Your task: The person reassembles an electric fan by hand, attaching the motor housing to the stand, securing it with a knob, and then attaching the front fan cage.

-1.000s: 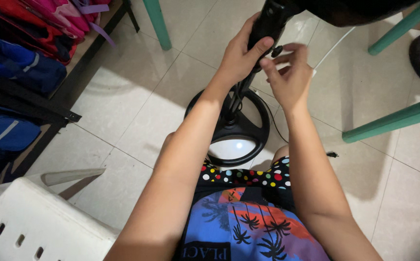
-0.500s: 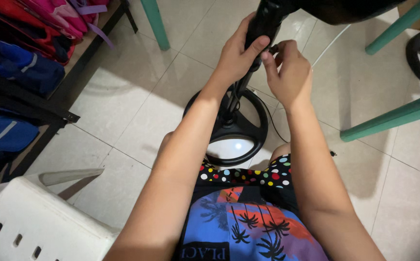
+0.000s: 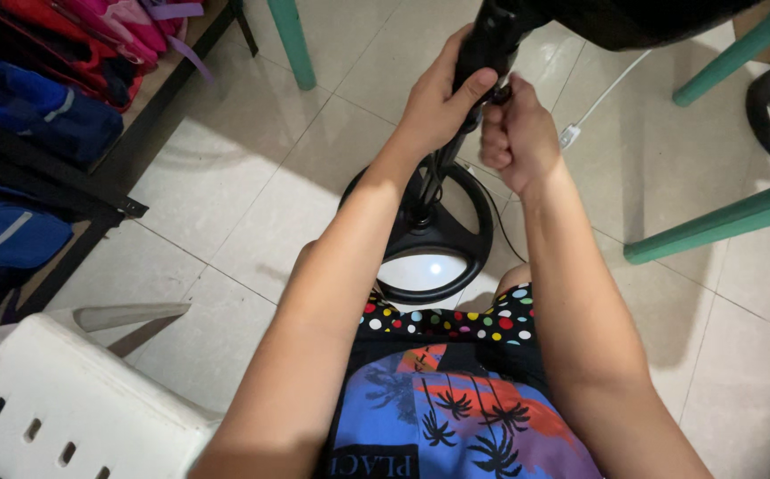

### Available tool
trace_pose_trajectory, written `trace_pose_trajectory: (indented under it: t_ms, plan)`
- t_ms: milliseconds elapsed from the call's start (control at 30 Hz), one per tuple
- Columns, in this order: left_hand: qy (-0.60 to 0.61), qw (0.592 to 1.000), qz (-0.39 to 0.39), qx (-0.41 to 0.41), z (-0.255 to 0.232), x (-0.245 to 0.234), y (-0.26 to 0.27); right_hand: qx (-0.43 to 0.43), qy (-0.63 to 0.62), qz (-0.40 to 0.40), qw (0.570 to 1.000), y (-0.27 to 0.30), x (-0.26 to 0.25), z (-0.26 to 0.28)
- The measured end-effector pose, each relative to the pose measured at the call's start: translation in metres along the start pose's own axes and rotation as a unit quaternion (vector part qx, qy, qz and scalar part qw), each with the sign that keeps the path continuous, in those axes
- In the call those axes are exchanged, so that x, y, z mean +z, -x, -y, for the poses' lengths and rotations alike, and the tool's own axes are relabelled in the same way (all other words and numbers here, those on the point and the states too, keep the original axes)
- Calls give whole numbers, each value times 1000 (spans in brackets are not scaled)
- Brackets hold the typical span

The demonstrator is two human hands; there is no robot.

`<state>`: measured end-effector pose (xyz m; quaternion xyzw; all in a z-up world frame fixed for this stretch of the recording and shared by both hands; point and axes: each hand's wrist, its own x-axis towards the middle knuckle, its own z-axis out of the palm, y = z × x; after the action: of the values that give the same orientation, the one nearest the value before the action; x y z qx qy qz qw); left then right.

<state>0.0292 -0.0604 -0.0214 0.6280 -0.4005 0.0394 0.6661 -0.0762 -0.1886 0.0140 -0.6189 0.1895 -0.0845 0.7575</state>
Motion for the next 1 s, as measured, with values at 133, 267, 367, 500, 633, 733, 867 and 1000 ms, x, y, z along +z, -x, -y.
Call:
trace_pose_trajectory:
  t_ms: [133,267,367,500,633,733,867,1000]
  plan:
    - [-15,1000,2,-26,0,2,-1,-393,401,-151,814,24,12,-4]
    - [-3,1000,2,-7,-1,2,-2,-462,502,-151,716,26,8,2]
    - [-5,1000,4,-28,0,0,0,-465,519,-145,702,9,1,-1]
    - [11,1000,3,-16,0,0,-1,-418,369,-172,812,-17,10,-30]
    - [1,1000,-3,-8,0,0,-1,-31,-104,-48,993,-30,8,-37]
    - [11,1000,11,-19,0,-2,-1,-55,13,-29,998,-21,-1,-25]
    - [-2,1000,15,-23,-1,-2,-2,-316,338,-123,878,10,-2,-12]
    - [-18,998,16,-50,-1,0,-2,-465,498,-153,715,21,2,0]
